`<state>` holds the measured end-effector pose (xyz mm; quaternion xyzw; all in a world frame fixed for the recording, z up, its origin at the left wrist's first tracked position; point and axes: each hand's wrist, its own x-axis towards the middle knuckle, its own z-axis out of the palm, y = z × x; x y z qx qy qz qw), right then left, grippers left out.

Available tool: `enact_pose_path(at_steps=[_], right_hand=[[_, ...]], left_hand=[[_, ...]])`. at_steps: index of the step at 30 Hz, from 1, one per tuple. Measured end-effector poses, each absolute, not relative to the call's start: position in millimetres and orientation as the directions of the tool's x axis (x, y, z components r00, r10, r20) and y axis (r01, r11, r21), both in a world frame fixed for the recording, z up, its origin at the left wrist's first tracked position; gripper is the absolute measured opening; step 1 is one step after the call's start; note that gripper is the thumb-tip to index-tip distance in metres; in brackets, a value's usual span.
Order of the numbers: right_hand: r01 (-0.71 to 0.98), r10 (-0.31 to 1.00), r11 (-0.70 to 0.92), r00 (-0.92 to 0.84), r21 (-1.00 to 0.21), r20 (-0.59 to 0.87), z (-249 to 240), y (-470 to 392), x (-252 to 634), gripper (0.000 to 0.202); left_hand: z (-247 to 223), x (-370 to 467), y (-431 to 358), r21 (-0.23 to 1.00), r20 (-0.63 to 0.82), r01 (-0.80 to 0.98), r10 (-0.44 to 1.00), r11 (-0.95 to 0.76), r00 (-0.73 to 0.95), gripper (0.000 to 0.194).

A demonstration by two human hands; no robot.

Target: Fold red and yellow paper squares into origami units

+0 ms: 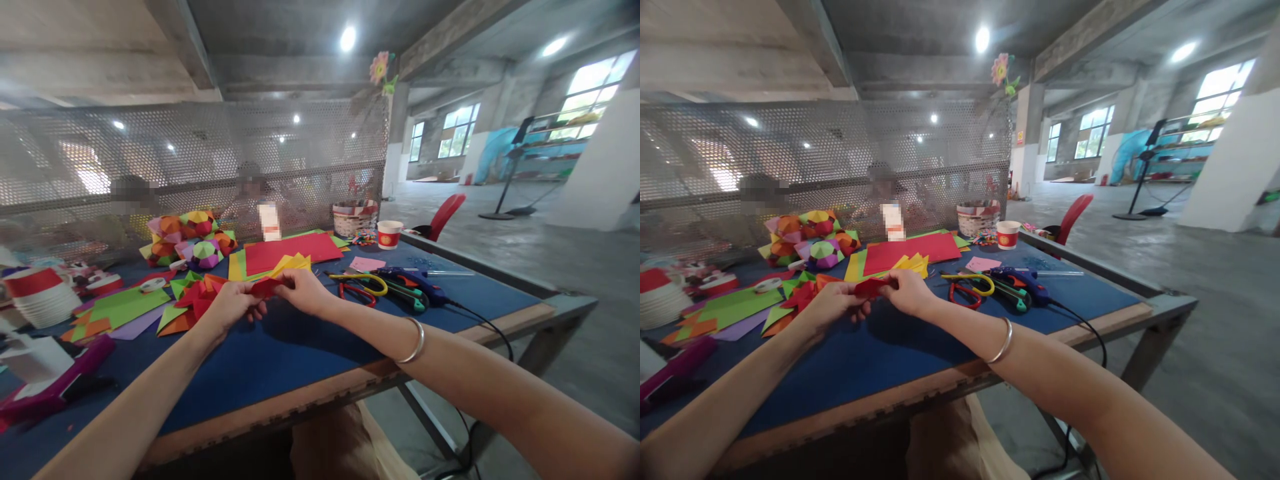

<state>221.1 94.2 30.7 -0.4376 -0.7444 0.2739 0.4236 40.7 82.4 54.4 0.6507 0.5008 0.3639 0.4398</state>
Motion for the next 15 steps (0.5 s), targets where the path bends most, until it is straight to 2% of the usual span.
enact_pose_path(at_steps=[7,15], right_hand=[[0.459,0.911,0.412,-0.224,-0.787,0.346,36.8,90.7,224.2,0.014],[0.475,0.923,0.383,-0.216,-0.792,0.317,37.4,93.2,224.3,0.017]], left_hand=[[55.0,37.5,85.0,0.923,0.05,0.369,0.986,-0.108,0.162,0.038],[56.1,37.6,84.4,0.918,0.082,0.374,0.986,-0.132,0.148,0.035]])
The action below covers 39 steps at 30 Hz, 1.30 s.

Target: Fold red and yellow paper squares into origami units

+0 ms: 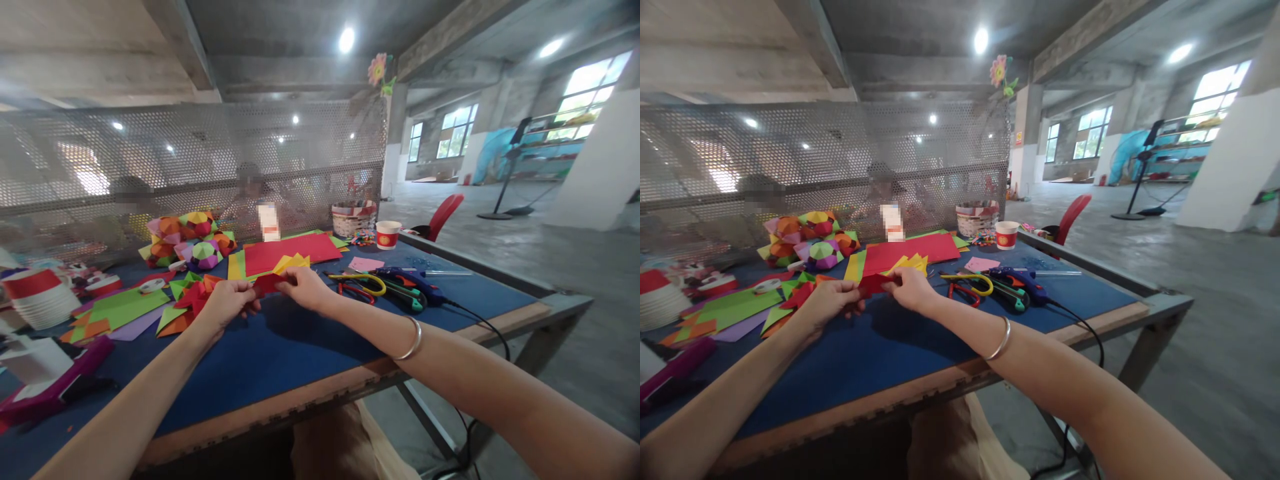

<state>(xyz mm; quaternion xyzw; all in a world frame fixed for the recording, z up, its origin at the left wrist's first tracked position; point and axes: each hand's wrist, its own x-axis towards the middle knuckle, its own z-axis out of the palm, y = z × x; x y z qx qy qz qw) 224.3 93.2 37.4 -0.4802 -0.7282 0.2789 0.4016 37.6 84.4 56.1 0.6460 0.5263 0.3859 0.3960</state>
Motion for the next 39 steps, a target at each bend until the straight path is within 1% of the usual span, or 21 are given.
enact_pose_path(at_steps=[4,10,14,18,24,29,33,39], right_hand=[[0.478,0.924,0.383,-0.213,-0.79,0.318,37.0,93.0,226.0,0.019],[0.462,0.914,0.405,-0.212,-0.789,0.345,32.7,97.5,227.9,0.021],[0.416,0.897,0.437,-0.262,-0.798,0.355,26.9,102.0,224.9,0.018],[0.359,0.874,0.466,-0.33,-0.809,0.357,21.6,103.5,219.8,0.016],[0.325,0.864,0.473,-0.352,-0.819,0.36,18.4,102.4,217.4,0.014],[0.329,0.862,0.478,-0.357,-0.815,0.361,21.1,98.6,217.5,0.013],[0.348,0.869,0.474,-0.334,-0.809,0.365,24.4,95.8,216.9,0.01],[0.373,0.878,0.458,-0.335,-0.807,0.343,26.0,94.3,217.5,0.011]], left_hand=[[56.8,35.7,84.8,0.913,0.087,0.38,0.981,-0.149,0.174,0.034],[55.0,33.5,87.0,0.913,0.092,0.373,0.974,-0.165,0.207,0.04],[54.3,37.4,86.1,0.92,0.13,0.336,0.965,-0.203,0.228,0.041],[53.8,40.1,85.2,0.922,0.195,0.294,0.957,-0.253,0.214,0.036],[52.5,38.6,87.4,0.922,0.219,0.282,0.957,-0.266,0.188,0.03],[53.0,36.6,88.4,0.915,0.239,0.294,0.959,-0.274,0.151,0.032],[54.4,38.5,85.3,0.907,0.257,0.303,0.954,-0.293,0.153,0.035],[55.2,39.3,84.5,0.897,0.267,0.325,0.953,-0.299,0.141,0.032]])
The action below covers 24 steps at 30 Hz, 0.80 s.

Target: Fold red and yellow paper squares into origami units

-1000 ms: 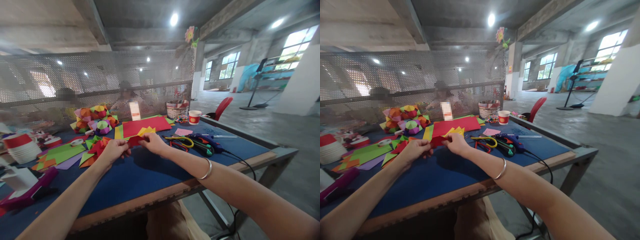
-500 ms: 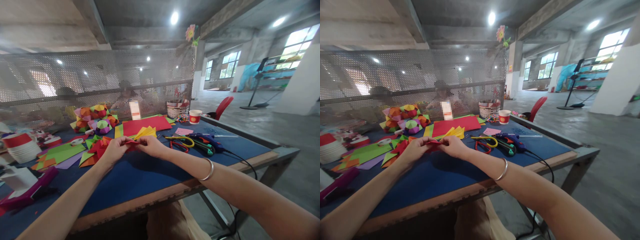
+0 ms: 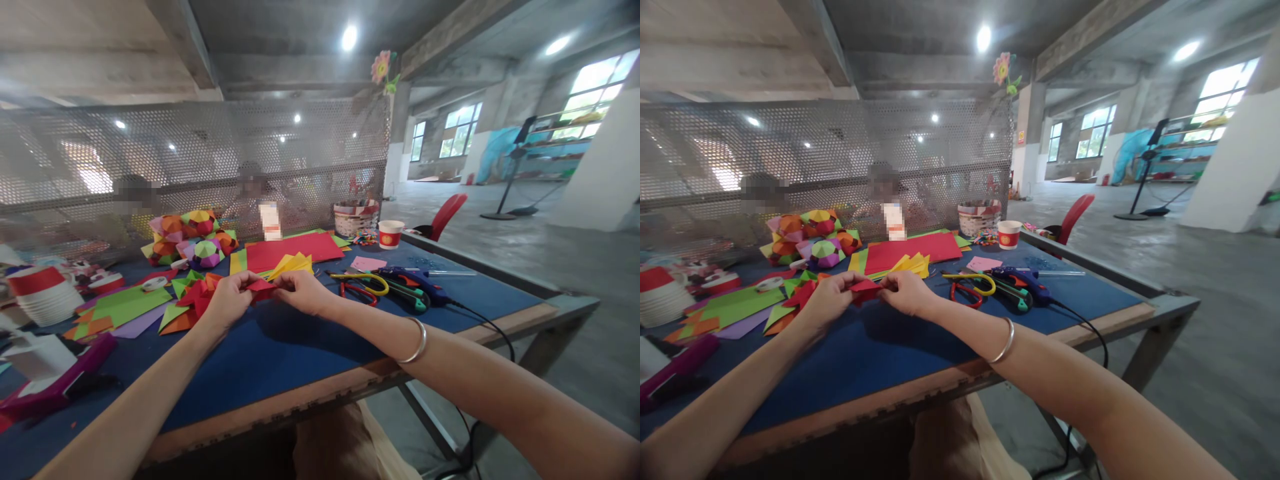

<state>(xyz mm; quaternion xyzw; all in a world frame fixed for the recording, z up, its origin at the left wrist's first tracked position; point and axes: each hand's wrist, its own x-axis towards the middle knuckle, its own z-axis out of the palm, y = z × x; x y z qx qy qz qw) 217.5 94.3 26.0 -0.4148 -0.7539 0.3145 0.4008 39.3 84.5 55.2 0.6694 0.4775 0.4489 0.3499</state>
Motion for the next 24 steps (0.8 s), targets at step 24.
enact_pose_path(at_steps=[24], right_hand=[[0.486,0.873,0.48,-0.348,-0.731,0.342,30.5,91.8,220.7,0.031]], left_hand=[[50.8,31.3,92.7,0.789,0.388,0.454,0.909,-0.413,0.153,0.026]])
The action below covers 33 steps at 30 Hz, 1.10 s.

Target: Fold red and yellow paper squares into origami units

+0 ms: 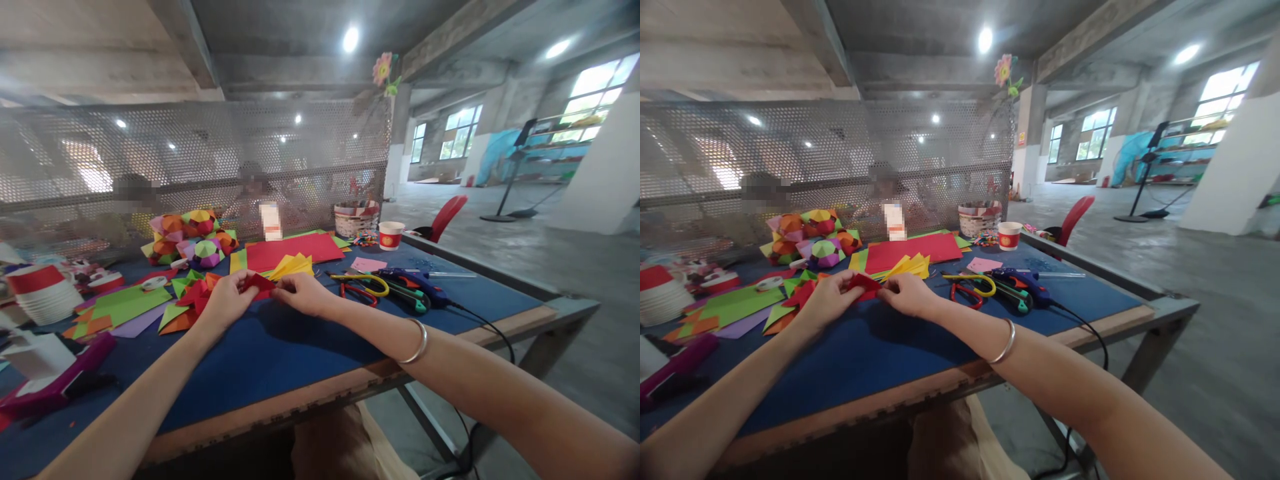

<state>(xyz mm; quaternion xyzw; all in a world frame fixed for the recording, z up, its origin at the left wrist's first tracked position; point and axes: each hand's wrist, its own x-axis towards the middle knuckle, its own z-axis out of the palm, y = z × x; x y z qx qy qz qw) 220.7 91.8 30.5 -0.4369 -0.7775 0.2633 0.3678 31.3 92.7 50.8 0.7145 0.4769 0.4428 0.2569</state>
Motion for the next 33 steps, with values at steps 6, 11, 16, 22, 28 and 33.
enact_pose_path(at_steps=[6,11,16,22,28,33], right_hand=[[0.491,0.88,0.468,-0.339,-0.735,0.333,30.0,92.6,220.7,0.027],[0.486,0.889,0.454,-0.294,-0.747,0.35,25.1,97.7,220.4,0.017],[0.484,0.899,0.437,-0.249,-0.758,0.359,23.5,102.1,222.9,0.004],[0.482,0.905,0.425,-0.251,-0.767,0.344,25.8,99.9,222.9,0.006],[0.48,0.906,0.422,-0.244,-0.769,0.345,27.5,98.7,222.6,0.007],[0.478,0.906,0.423,-0.217,-0.769,0.364,30.7,97.2,225.0,0.009]], left_hand=[[51.5,31.2,90.0,0.635,0.475,0.579,0.85,-0.511,0.229,0.03],[50.6,24.9,93.2,0.433,0.512,0.756,0.824,-0.491,0.242,0.022],[52.5,10.4,97.1,0.196,0.554,0.916,0.81,-0.35,0.191,0.017],[59.8,-0.7,97.1,0.041,0.546,0.964,0.814,-0.261,0.198,0.022],[54.7,0.5,103.0,-0.045,0.458,0.954,0.842,-0.297,0.284,0.012],[55.5,-8.9,106.4,-0.11,0.439,0.959,0.853,-0.26,0.282,0.021]])
